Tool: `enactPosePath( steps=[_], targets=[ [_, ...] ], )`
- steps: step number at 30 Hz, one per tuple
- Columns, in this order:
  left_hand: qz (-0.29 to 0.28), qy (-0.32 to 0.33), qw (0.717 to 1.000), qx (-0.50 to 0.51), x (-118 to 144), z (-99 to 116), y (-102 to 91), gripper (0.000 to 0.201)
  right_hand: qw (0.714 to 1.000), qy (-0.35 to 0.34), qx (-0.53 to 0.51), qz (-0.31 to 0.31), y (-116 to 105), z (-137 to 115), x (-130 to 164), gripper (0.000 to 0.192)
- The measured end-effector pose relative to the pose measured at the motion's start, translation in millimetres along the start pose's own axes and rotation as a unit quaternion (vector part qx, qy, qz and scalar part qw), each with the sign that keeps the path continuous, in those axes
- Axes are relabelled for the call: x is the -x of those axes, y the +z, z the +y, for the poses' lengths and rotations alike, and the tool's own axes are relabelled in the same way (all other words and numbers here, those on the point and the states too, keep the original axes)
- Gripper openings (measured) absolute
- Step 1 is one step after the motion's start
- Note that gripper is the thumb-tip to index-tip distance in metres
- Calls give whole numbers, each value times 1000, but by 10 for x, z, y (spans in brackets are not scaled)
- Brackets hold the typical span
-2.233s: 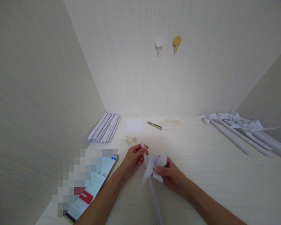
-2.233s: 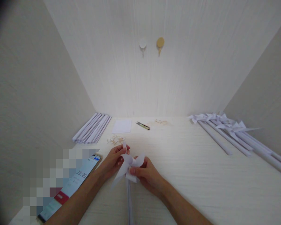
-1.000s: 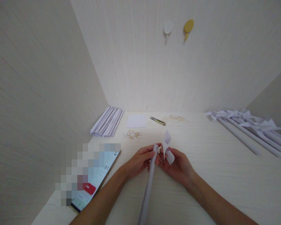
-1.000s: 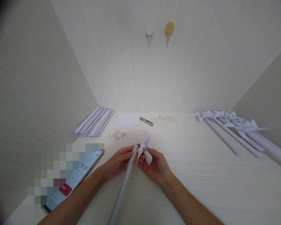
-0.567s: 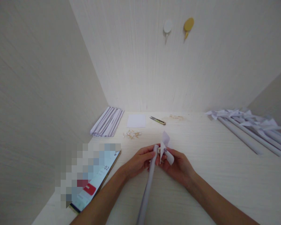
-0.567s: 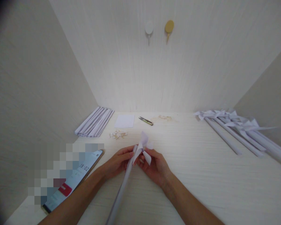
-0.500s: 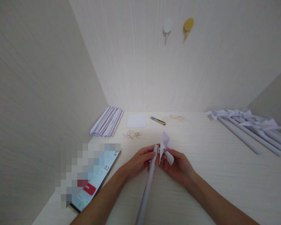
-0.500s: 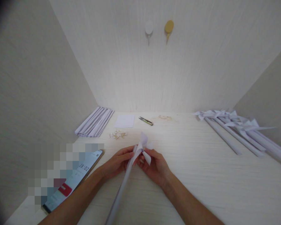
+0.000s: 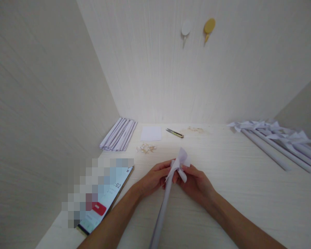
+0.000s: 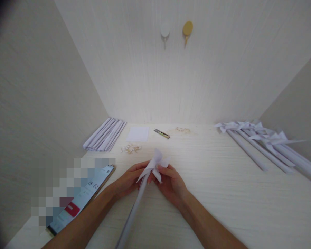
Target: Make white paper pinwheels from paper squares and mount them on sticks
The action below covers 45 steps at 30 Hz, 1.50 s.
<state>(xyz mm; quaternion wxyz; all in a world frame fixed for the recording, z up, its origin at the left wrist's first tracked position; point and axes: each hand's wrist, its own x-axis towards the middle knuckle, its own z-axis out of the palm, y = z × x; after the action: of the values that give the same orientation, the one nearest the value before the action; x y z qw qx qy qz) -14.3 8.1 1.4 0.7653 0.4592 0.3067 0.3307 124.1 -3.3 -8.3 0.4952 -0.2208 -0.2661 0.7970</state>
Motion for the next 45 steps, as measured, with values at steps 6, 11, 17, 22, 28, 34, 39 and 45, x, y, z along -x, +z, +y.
enactPosePath(
  steps=[6, 11, 17, 22, 28, 34, 39, 45],
  targets=[
    [6, -14, 1000, -5, 6, 10, 14, 29, 1000, -1, 3, -2, -6, 4, 2, 7],
    [24, -31, 999, -16, 3, 8, 19, 31, 1000, -13, 1, 19, 43, 2, -8, 4],
    [20, -23, 999, -11, 2, -7, 18, 28, 999, -35, 14, 6, 69, 9, -22, 10],
    [7, -14, 1000, -20, 4, -1, 22, 22, 999, -25, 7, 23, 39, 24, -35, 12],
    [8, -13, 999, -28, 20, 15, 38, 19, 999, -24, 16, 29, 18, 40, -32, 14],
    [0, -8, 999, -32, 19, 13, 34, 21, 998, -40, 2, 50, 51, 43, -31, 11],
    [9, -12, 999, -36, 15, 9, 35, 25, 998, -37, -4, 45, 61, 41, -38, 12],
    [20, -22, 999, -42, 11, -20, 10, 22, 997, -24, -27, 65, 38, 52, -54, 11]
  ],
)
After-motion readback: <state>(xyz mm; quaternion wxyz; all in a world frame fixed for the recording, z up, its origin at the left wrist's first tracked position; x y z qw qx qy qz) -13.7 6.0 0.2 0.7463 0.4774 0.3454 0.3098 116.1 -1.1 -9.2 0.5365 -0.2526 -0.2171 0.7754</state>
